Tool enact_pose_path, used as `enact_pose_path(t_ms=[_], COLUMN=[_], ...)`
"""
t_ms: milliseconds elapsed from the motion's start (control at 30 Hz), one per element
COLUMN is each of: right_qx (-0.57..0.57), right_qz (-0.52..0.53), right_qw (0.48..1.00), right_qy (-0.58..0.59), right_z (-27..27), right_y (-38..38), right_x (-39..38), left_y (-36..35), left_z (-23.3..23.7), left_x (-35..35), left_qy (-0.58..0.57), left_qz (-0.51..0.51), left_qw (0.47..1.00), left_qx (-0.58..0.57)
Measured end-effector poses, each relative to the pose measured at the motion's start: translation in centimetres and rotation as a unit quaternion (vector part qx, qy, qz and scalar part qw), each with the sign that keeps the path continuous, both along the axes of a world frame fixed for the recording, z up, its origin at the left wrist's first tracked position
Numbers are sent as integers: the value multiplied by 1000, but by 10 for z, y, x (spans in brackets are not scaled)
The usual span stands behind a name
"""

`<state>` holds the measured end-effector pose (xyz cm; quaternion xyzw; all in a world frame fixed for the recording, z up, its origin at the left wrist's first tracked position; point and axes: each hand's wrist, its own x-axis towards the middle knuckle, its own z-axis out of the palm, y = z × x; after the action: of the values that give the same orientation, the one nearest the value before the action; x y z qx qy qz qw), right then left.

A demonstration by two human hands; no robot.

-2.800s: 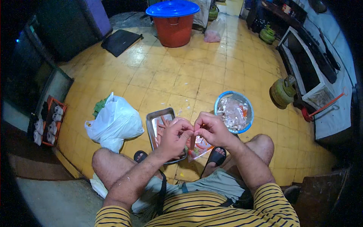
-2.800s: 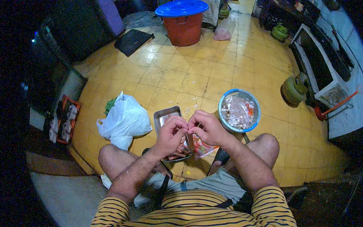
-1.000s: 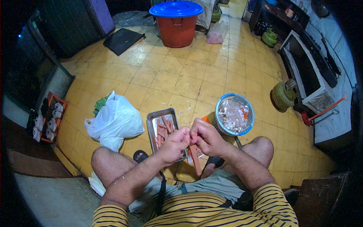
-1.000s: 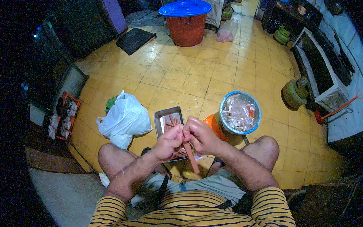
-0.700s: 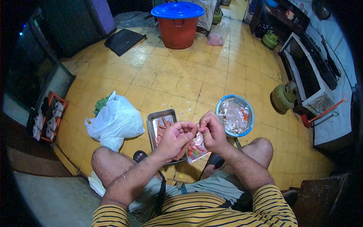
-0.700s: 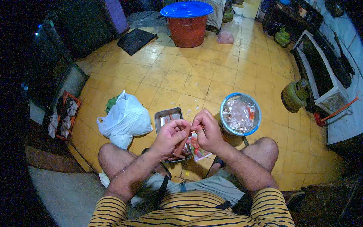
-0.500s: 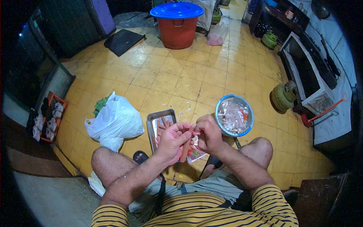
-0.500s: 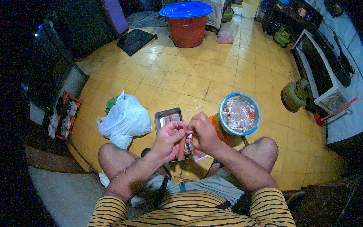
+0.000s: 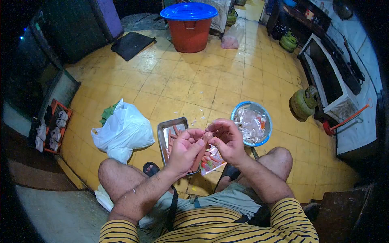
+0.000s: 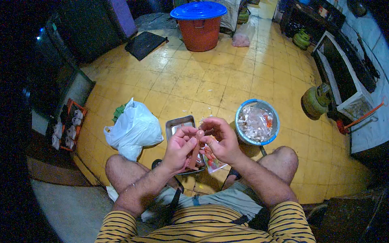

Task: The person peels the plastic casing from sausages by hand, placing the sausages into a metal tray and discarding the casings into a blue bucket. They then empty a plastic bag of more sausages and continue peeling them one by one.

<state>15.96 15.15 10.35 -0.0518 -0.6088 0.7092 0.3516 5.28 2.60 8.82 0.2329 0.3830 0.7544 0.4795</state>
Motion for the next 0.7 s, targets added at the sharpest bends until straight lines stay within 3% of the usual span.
enact_pose_path(t_ms=[33,100,233,300,367,433,467,533,700], right_qx=[0,209,191,127,179,231,259,285,331], right_qz=[0,15,13,32,31,30,41,53,73], right_qw=[1000,978,981,991,982,971,963,954,937], right_qy=[0,-27,-26,-35,-45,-55,-62,-69,-84], right_z=[0,-2,-3,1,3,6,10,14,13], right_y=[6,20,21,19,25,30,32,31,28], right_x=[0,3,5,6,6,7,8,9,10], left_y=[0,-1,-2,-1,-1,0,0,-1,-1], left_z=[-4,-8,-5,0,2,3,3,4,-1], left_x=[0,-1,-2,-1,1,5,3,-3,-10], left_qy=[8,16,16,43,70,279,279,436,450], left_qz=[-6,-10,-29,-24,-18,62,62,96,79], left_qw=[1000,1000,999,998,997,958,958,895,889], left_qx=[-1,-6,-38,-38,-37,0,0,17,11])
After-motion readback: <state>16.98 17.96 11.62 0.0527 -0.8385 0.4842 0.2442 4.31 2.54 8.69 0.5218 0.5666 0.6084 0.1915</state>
